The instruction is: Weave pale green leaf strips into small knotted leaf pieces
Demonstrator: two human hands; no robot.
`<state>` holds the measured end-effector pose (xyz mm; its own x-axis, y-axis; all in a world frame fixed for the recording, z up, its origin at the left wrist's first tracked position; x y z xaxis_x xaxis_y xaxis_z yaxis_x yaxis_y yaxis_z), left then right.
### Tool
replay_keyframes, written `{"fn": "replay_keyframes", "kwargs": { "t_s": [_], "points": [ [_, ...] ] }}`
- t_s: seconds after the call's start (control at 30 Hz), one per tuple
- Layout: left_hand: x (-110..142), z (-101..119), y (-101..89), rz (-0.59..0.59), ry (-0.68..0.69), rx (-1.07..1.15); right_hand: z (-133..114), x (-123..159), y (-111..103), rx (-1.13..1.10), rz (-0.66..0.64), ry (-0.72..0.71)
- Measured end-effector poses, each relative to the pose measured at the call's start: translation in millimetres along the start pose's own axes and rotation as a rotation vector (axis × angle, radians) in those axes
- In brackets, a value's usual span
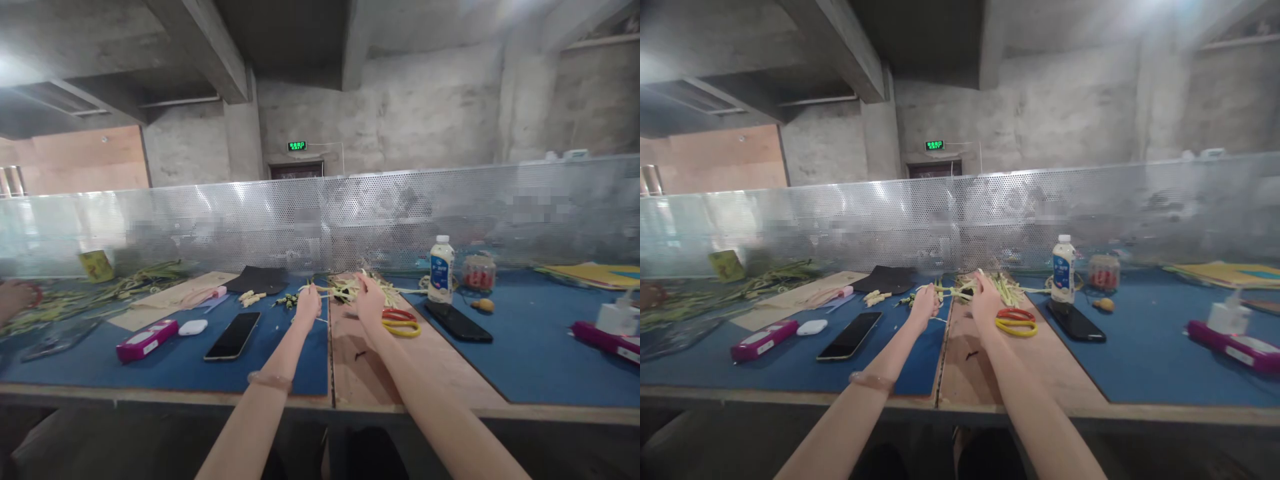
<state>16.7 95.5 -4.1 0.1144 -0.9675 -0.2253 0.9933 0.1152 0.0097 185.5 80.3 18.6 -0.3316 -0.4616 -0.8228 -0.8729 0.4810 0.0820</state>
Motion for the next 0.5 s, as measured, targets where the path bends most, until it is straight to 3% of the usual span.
{"fn": "replay_keyframes", "kwargs": {
  "t_s": [0.13, 0.3, 0.5],
  "points": [
    [1.9, 1.7, -4.4, 0.07, -0.015, 0.027, 1.0, -1.7, 0.6, -0.042, -0.017, 0.012],
    [7.0, 10.7, -9.3, 0.041, 0.03, 0.085, -2.0, -0.9, 6.0, -0.128, -0.085, 0.066],
    [10.0, 15.4, -8.2, -0.022, 0.065, 0.065, -8.8, 10.0, 20.7, -0.26, -0.308, 0.244]
  ]
}}
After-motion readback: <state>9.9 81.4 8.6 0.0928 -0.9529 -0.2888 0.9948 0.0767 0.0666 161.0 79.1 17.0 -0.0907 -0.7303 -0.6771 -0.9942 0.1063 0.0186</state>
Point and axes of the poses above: each hand's wrist, its own x-axis away from the middle knuckle, its own y-axis out of the palm, z = x × y, the point moved 4 cm from there along -x, towards the middle knuckle, and after that the axes turned 11 degrees about -x, right-handed, at the moved point
